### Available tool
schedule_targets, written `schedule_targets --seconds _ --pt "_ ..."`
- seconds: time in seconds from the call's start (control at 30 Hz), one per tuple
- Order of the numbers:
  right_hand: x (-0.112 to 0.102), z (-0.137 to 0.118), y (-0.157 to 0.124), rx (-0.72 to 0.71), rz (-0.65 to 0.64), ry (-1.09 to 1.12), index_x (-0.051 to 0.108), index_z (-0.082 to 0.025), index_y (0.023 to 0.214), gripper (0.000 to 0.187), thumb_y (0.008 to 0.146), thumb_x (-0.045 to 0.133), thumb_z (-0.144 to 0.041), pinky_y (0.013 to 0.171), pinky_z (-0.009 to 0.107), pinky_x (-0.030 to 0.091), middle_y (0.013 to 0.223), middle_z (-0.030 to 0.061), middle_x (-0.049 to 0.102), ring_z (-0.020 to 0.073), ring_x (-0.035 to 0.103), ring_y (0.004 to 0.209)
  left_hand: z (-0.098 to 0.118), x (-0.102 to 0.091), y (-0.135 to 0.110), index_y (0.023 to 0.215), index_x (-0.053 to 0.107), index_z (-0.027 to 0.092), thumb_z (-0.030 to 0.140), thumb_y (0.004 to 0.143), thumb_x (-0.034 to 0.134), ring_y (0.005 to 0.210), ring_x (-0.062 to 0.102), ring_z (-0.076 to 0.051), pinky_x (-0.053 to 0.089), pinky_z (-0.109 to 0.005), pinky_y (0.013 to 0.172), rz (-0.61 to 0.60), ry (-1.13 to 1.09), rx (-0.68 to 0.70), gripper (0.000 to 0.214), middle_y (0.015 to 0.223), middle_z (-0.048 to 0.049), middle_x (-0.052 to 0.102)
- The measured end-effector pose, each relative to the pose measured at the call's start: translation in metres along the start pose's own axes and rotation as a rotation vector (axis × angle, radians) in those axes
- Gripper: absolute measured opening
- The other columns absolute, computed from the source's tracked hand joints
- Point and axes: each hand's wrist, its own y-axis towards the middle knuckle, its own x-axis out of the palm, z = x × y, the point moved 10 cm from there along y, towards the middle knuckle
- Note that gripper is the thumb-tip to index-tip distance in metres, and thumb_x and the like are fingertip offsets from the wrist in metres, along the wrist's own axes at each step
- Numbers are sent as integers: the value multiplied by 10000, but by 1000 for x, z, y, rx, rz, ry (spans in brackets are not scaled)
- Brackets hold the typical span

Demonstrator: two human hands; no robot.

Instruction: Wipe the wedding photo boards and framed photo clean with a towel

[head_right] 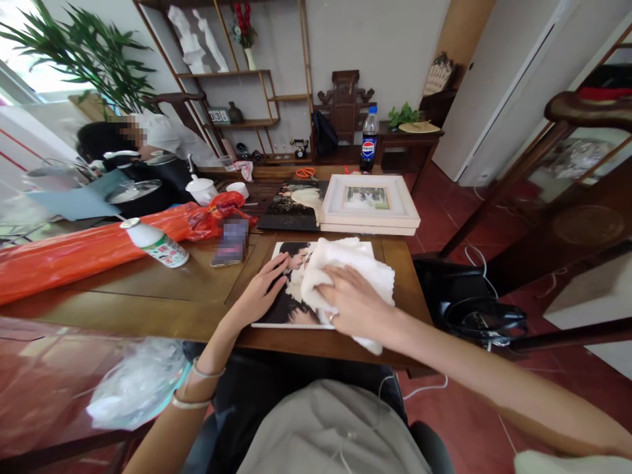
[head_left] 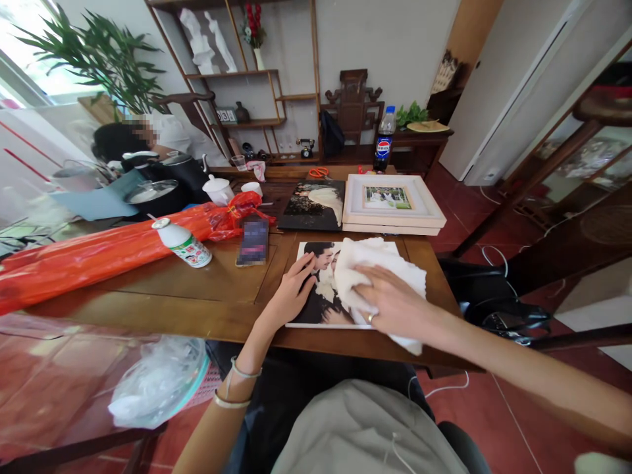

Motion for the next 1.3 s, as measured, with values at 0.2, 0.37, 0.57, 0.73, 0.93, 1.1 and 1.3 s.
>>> schedule_targets --seconds 0.2,0.37,0.57,0.73,0.93,1.1,1.3 --pt "-2 46 56 62 0 111 613 -140 1014 213 848 518 -233 839 395 476 1011 138 655 298 575 1031 -2 2 0 1413 454 208 328 985 373 1421 332 -254 282 -480 1163 -3 5 7 451 1520 -107 387" --pt "5 39 124 -2 -9 178 583 -120 1097 322 805 447 -112 879 359 438 1107 134 662 275 590 1041 -4 3 0 1397 472 163 320 981 370 1422 330 -260 276 -470 1169 4 15 10 456 1511 -140 390" --pt "11 24 150 -65 -33 214 570 -122 1150 384 793 432 -96 890 340 432 1184 138 647 270 586 1072 -8 3 0 1364 508 170 336 977 383 1402 364 -285 298 -502 1154 16 15 -16 439 1476 -145 434" --pt "13 37 116 -18 -78 188 581 -132 1115 399 743 445 -87 826 377 463 1050 124 664 293 594 995 -7 2 0 1382 490 178 335 979 385 1414 346 -267 286 -465 1168 11 4 -12 446 1490 -132 421" --pt "3 76 44 104 -24 161 556 -145 1187 408 793 452 -118 871 389 453 1135 147 631 298 570 1075 -4 1 2 1411 457 181 335 988 366 1432 313 -246 268 -445 1177 -25 -11 3 459 1520 -114 386" --pt "-4 118 -11 261 24 160 615 -141 1010 230 870 474 -257 823 410 484 1001 148 660 303 610 979 -2 0 3 1404 468 176 336 991 359 1428 320 -238 264 -439 1177 -37 -5 6 457 1516 -112 393" --pt "-11 72 -29 132 109 52 641 -163 889 310 666 475 -26 1014 503 415 1336 178 559 326 490 1263 0 0 3 1408 465 202 348 992 359 1429 317 -244 271 -450 1173 -34 -12 12 453 1514 -107 397"
